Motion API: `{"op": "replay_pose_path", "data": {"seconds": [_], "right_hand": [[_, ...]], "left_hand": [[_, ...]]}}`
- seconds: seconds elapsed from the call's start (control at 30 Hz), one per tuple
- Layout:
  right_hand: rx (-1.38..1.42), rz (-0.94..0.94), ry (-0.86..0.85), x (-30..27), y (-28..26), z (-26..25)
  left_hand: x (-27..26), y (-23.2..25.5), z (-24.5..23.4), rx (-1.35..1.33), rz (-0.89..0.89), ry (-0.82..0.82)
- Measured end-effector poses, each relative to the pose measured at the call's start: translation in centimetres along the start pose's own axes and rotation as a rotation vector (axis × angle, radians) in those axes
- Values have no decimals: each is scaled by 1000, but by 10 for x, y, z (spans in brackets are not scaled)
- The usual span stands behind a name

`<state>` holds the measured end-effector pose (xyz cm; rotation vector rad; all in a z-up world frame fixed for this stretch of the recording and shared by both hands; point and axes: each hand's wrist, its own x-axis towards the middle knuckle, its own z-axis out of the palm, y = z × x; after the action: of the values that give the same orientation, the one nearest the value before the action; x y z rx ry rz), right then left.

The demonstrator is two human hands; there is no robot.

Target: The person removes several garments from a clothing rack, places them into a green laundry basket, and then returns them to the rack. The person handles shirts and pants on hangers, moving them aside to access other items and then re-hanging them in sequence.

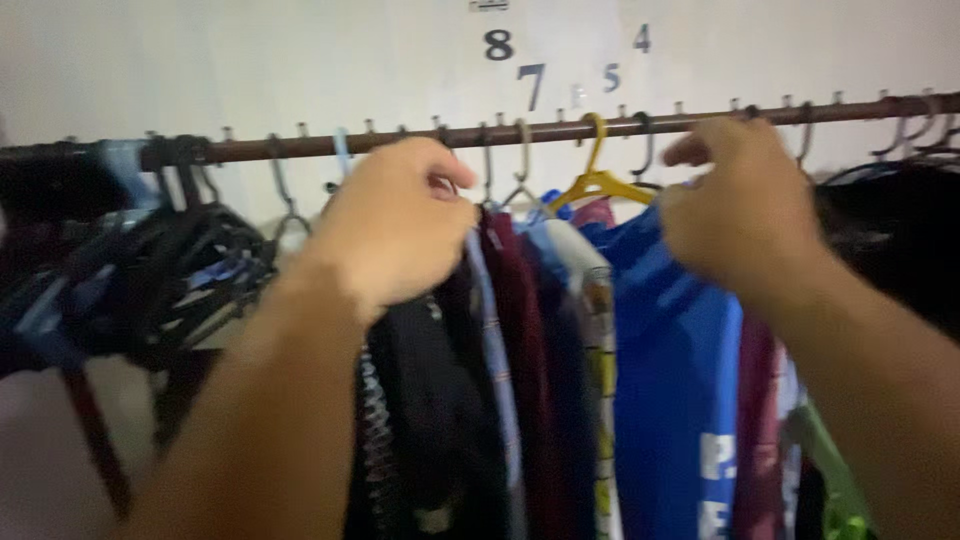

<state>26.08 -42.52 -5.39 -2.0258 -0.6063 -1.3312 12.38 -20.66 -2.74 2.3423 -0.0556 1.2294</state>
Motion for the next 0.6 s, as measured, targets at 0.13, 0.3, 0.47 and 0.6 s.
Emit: {"op": "replay_pose_path", "data": {"seconds": [0.13,0.3,0.47,0.6], "right_hand": [[-159,91,-109,20,68,-11],[-154,186,-379,23,114,0],[-85,24,-486,16,106,2],[9,276,-588,18,93,-1]], "left_hand": [[18,23,62,-116,131,-95],[37,58,133,-126,98,-205],[58,81,183,43,-58,-244],[80,82,209,397,44,-333]]}}
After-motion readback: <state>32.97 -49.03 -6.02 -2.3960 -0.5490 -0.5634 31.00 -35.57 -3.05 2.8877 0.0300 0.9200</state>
